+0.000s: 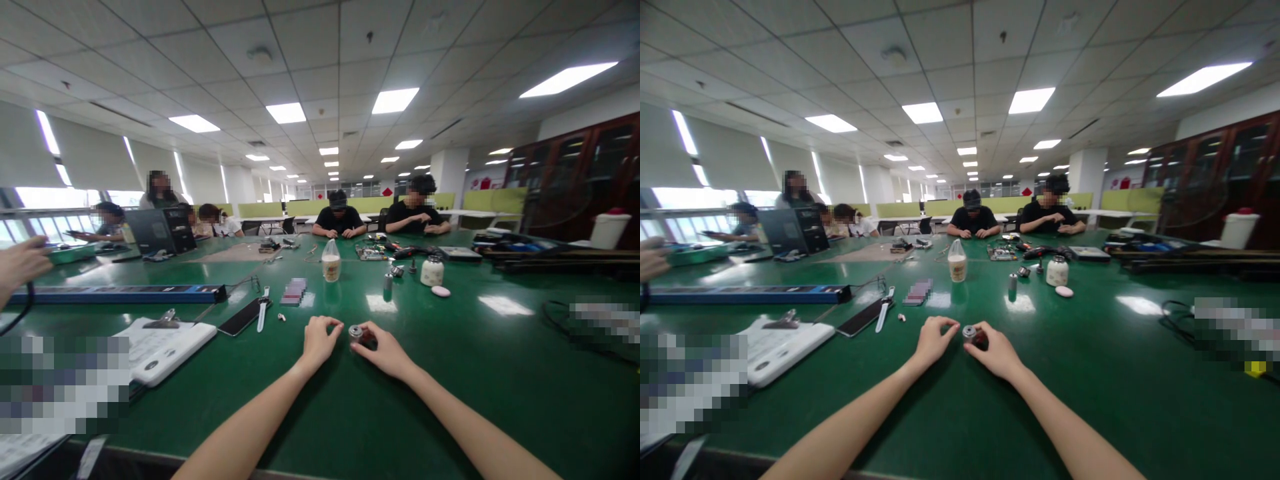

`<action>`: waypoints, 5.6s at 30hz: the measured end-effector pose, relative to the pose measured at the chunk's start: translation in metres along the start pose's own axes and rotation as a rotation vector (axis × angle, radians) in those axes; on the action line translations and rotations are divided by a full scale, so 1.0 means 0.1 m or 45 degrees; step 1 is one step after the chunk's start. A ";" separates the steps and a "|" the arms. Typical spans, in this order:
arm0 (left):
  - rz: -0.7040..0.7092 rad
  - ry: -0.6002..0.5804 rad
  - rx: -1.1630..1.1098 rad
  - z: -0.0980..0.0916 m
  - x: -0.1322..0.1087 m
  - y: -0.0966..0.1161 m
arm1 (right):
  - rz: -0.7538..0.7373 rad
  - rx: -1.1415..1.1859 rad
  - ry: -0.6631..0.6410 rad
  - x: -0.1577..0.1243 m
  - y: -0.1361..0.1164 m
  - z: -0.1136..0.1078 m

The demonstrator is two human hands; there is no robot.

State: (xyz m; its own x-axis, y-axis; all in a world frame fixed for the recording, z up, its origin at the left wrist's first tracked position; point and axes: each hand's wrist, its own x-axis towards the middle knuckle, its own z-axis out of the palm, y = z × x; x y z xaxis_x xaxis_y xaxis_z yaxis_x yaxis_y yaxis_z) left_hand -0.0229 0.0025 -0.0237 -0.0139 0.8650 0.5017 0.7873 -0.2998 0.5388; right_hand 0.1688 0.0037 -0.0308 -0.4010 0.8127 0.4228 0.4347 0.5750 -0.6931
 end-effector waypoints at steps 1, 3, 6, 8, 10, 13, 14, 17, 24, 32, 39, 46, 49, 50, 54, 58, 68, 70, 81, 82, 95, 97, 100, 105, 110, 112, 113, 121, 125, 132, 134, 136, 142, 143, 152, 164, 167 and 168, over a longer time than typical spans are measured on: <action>0.052 0.020 -0.100 0.00 -0.01 0.04 | -0.004 -0.003 -0.003 0.00 0.00 0.00; 0.150 0.035 -0.266 0.00 -0.04 0.13 | -0.011 -0.009 -0.011 0.01 0.00 0.00; 0.265 0.004 -0.375 0.00 -0.09 0.25 | -0.025 -0.020 -0.015 0.01 0.00 -0.01; 0.304 -0.007 -0.392 0.00 -0.11 0.30 | -0.037 -0.034 -0.010 0.01 0.00 -0.01; 0.306 0.000 -0.414 0.00 -0.11 0.31 | -0.047 -0.044 -0.007 0.01 -0.01 -0.02; 0.293 0.001 -0.474 0.01 -0.11 0.29 | -0.048 -0.045 -0.008 0.01 -0.01 -0.02; 0.292 -0.004 -0.490 0.01 -0.10 0.29 | -0.046 -0.045 -0.008 0.01 0.00 -0.02; 0.301 -0.009 -0.502 0.01 -0.10 0.29 | -0.039 -0.056 -0.007 0.01 0.01 -0.01; 0.300 0.007 -0.503 0.00 -0.12 0.31 | -0.044 -0.062 -0.010 0.02 0.01 -0.02; 0.276 0.017 -0.442 0.05 -0.10 0.24 | -0.041 -0.062 -0.026 0.01 -0.03 -0.04; 0.291 0.004 -0.421 0.05 -0.10 0.23 | -0.043 -0.069 -0.021 0.01 -0.03 -0.04; 0.289 -0.007 -0.416 0.05 -0.10 0.22 | -0.046 -0.057 -0.014 0.01 -0.02 -0.03; 0.285 -0.003 -0.416 0.05 -0.10 0.22 | -0.043 -0.059 -0.009 0.01 -0.01 -0.02; 0.286 -0.005 -0.411 0.05 -0.10 0.22 | -0.041 -0.061 -0.007 0.01 -0.01 -0.02; 0.288 -0.012 -0.395 0.05 -0.10 0.21 | -0.039 -0.063 -0.002 0.01 0.00 -0.01; 0.282 -0.012 -0.404 0.04 -0.10 0.22 | -0.043 -0.061 -0.002 0.01 -0.01 -0.01; 0.263 -0.054 -0.385 -0.01 -0.09 0.25 | -0.033 -0.073 -0.002 0.01 -0.01 -0.02; 0.278 -0.033 -0.367 -0.01 -0.09 0.25 | -0.027 -0.081 0.001 0.01 -0.01 -0.02; 0.312 0.178 -0.273 -0.05 0.00 0.25 | -0.008 -0.107 0.015 0.01 -0.01 -0.02; 0.301 0.209 -0.249 -0.07 0.03 0.22 | -0.006 -0.108 0.016 0.01 -0.01 -0.02; 0.038 -0.129 0.275 -0.14 0.13 -0.31 | 0.031 -0.018 0.001 0.01 -0.01 -0.03; 0.094 -0.087 0.244 -0.13 0.12 -0.25 | 0.031 -0.014 -0.002 0.02 0.00 -0.02; 0.216 0.005 0.047 -0.11 0.09 -0.10 | 0.012 -0.003 -0.011 0.02 0.01 -0.03; 0.393 0.073 -0.206 -0.05 -0.01 0.21 | 0.012 0.003 -0.021 0.03 0.01 -0.03; 0.399 0.033 -0.164 0.01 -0.08 0.31 | 0.013 -0.021 -0.016 0.03 0.04 -0.02; 0.377 0.045 -0.167 0.02 -0.09 0.30 | 0.005 -0.018 -0.016 0.03 0.05 -0.02; 0.365 0.051 -0.169 0.02 -0.08 0.29 | 0.002 -0.016 -0.016 0.03 0.05 -0.02; 0.367 0.056 -0.128 0.00 -0.07 0.27 | 0.013 -0.025 -0.017 0.02 0.01 -0.04; 0.400 0.053 -0.113 -0.02 -0.07 0.26 | 0.007 -0.029 -0.010 0.02 0.02 -0.03; 0.351 0.091 -0.100 -0.03 -0.07 0.28 | 0.003 -0.016 -0.012 0.03 -0.02 -0.04; 0.309 0.141 -0.089 -0.02 -0.07 0.29 | 0.005 -0.013 -0.013 0.02 -0.03 -0.04; 0.259 0.184 -0.076 -0.01 -0.07 0.28 | 0.008 -0.017 -0.017 0.02 -0.03 -0.04; 0.191 0.212 -0.067 0.01 -0.07 0.28 | 0.016 -0.021 -0.018 0.01 -0.01 -0.04; 0.191 0.211 -0.068 0.01 -0.07 0.28 | 0.015 -0.020 -0.017 0.01 -0.01 -0.03; 0.181 0.223 -0.073 0.00 -0.07 0.29 | 0.021 -0.027 -0.020 0.02 -0.01 -0.04; 0.118 0.190 -0.076 -0.02 -0.06 0.30 | 0.043 -0.027 -0.022 0.01 -0.05 -0.05; 0.104 0.189 -0.088 -0.02 -0.07 0.31 | 0.051 -0.035 -0.026 0.01 -0.05 -0.05; 0.103 0.191 -0.094 -0.02 -0.07 0.31 | 0.052 -0.036 -0.026 0.01 -0.04 -0.05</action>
State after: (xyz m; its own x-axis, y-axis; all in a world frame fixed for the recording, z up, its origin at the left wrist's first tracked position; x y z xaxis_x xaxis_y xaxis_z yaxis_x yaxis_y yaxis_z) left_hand 0.0001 -0.0139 -0.0089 -0.0485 0.7691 0.6373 0.7423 -0.3992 0.5382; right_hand 0.1707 0.0026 -0.0243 -0.3988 0.8335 0.3825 0.4737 0.5443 -0.6923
